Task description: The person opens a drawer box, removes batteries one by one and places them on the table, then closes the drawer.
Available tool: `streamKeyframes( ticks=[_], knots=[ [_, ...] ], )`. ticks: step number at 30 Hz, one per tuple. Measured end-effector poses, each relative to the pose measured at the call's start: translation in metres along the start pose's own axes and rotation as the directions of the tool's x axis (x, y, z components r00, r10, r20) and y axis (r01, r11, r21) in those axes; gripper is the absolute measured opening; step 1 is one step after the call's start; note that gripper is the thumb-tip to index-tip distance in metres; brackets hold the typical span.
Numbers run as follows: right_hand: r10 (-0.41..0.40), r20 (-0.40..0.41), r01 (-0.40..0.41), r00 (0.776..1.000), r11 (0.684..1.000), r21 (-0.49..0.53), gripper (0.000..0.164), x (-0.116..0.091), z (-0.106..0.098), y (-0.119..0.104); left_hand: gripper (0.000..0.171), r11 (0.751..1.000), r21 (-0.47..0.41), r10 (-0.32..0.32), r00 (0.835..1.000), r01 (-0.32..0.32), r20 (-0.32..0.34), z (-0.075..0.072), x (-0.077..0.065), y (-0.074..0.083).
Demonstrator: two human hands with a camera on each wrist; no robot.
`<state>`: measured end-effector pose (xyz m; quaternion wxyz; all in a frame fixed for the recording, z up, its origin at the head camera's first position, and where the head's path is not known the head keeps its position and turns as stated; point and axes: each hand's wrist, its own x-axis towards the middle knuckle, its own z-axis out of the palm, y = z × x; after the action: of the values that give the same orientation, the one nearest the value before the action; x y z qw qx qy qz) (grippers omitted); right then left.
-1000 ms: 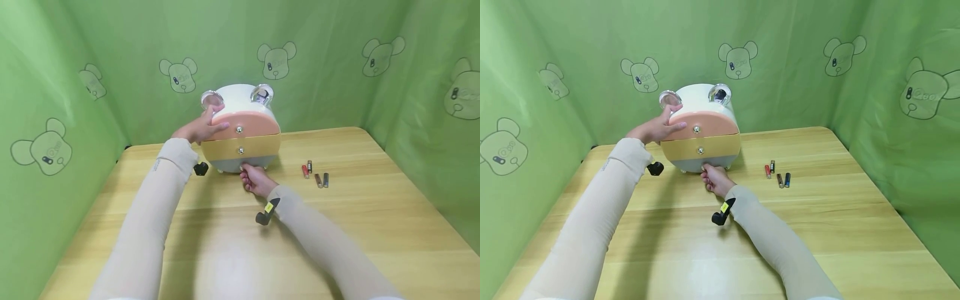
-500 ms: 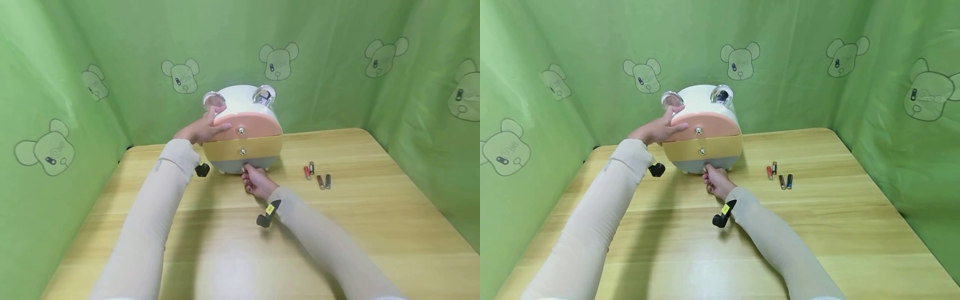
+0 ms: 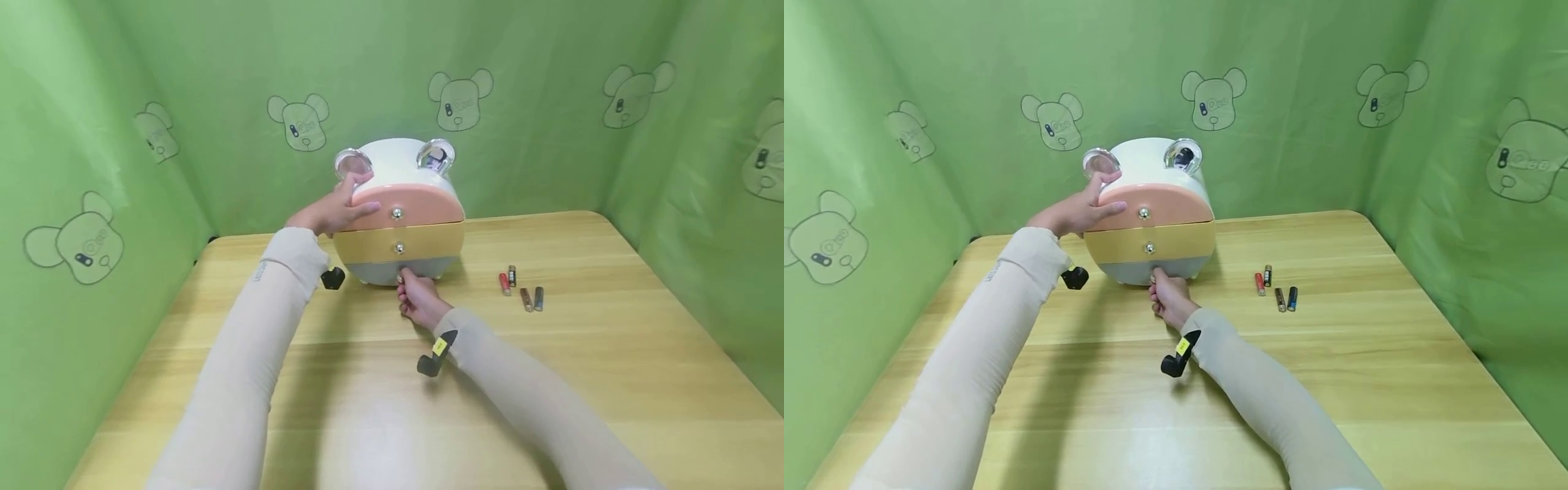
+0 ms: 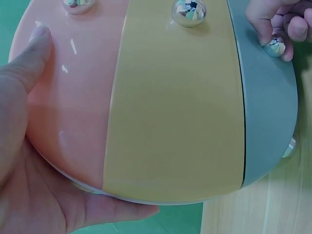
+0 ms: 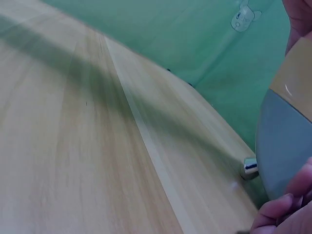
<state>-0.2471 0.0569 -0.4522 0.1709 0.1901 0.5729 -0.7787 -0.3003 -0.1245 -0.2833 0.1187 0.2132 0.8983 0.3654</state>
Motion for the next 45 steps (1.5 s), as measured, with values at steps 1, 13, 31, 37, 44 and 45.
streamKeyframes(
  ticks=[1,13,31,37,44,45],
  knots=[
    [-0.002,-0.008,0.002,1.0,1.0,0.001,0.019,-0.001,0.0,0.0,0.079,1.0,0.004,0.004,1.0,-0.004,0.002,0.0,0.001,0.001],
    [0.006,0.005,-0.005,1.0,1.0,-0.027,0.018,-0.014,-0.007,0.0,0.075,1.0,-0.029,-0.002,1.0,0.003,0.008,0.001,0.003,0.009],
    [0.042,0.057,-0.038,0.997,0.997,-0.068,0.02,-0.04,-0.009,0.012,0.078,1.0,-0.007,0.016,1.0,-0.016,-0.006,0.002,0.004,0.0],
    [0.057,0.08,-0.05,0.995,0.996,-0.077,0.021,-0.051,-0.011,0.018,0.077,1.0,0.007,0.019,1.0,-0.019,-0.016,0.002,0.005,-0.003],
    [0.057,0.094,-0.047,0.994,0.993,-0.11,0.022,-0.063,-0.013,0.024,0.075,1.0,-0.002,0.014,1.0,-0.014,-0.024,0.002,0.002,-0.001],
    [0.057,0.094,-0.046,0.994,0.992,-0.114,0.023,-0.064,-0.014,0.025,0.075,1.0,-0.004,0.011,1.0,-0.012,-0.026,0.001,0.002,-0.002]
  ],
)
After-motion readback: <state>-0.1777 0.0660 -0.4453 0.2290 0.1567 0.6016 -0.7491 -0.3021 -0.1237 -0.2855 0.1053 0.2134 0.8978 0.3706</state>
